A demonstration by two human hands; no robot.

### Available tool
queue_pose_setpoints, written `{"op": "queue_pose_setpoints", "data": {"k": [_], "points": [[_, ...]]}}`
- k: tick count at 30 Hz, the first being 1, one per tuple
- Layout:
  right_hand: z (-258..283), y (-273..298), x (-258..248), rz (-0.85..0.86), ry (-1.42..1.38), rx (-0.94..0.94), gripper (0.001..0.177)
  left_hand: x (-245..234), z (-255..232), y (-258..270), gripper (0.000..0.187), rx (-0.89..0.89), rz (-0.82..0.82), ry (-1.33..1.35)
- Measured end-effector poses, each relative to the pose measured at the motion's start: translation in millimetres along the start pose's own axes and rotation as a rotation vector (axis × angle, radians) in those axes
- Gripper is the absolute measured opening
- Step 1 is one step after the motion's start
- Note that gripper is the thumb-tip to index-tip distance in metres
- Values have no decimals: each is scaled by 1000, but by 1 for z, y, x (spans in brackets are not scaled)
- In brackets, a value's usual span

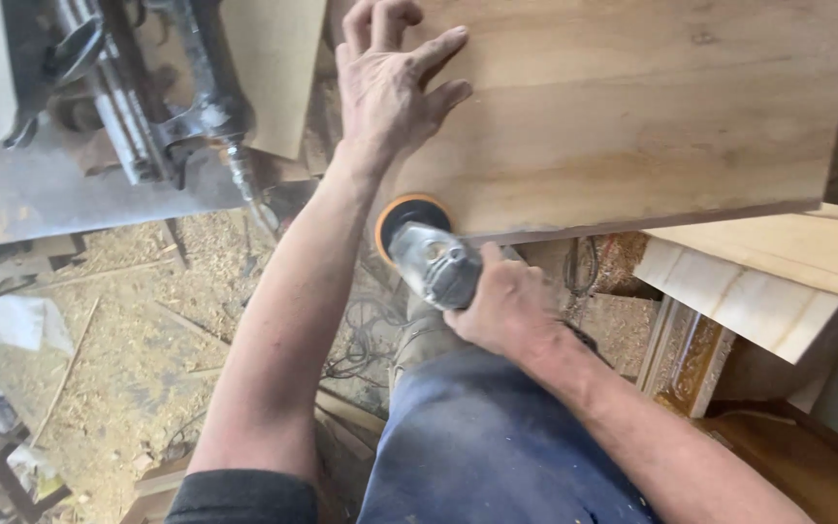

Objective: Sanding a wooden board, applying glue to its edge, and cutting wood with a miter saw in a workshop.

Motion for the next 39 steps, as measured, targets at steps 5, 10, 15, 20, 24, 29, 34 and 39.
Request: {"op": "queue_pose_setpoints", "data": {"k": [5, 10, 15, 20, 24, 29, 34, 39], "points": [[-11, -5, 14, -79, 20, -51, 66, 6, 4, 2, 48, 15, 16, 19], [-4, -3, 15, -110, 1, -105, 68, 7, 5, 1, 49, 48, -13, 8], [-5, -2, 22, -70, 21, -60, 71, 8, 6, 3, 46, 72, -25, -4], [-18, 3, 13, -90, -48, -34, 68, 3, 2, 3, 48, 68, -13, -21], [-65, 14, 4, 11, -149, 94, 75, 6, 4, 5, 48, 94, -50, -56], [-132, 40, -24, 17, -363, 321, 54, 5, 1, 8, 47, 122, -79, -56], [-190, 58, -54, -114, -546, 557, 49, 4, -1, 10, 46, 150, -114, -68], [-289, 69, -68, -319, -779, 700, 30, 0, -4, 10, 38, 198, -165, 22]]}}
Point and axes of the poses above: each hand's wrist, its own y-axis away from the middle knuckle, its own x-axis out of the palm, z = x × y, the point moved 7 cm from there along -y, towards the middle knuckle, and after that the axes turned 4 degrees about -x, right-handed, at the moved point
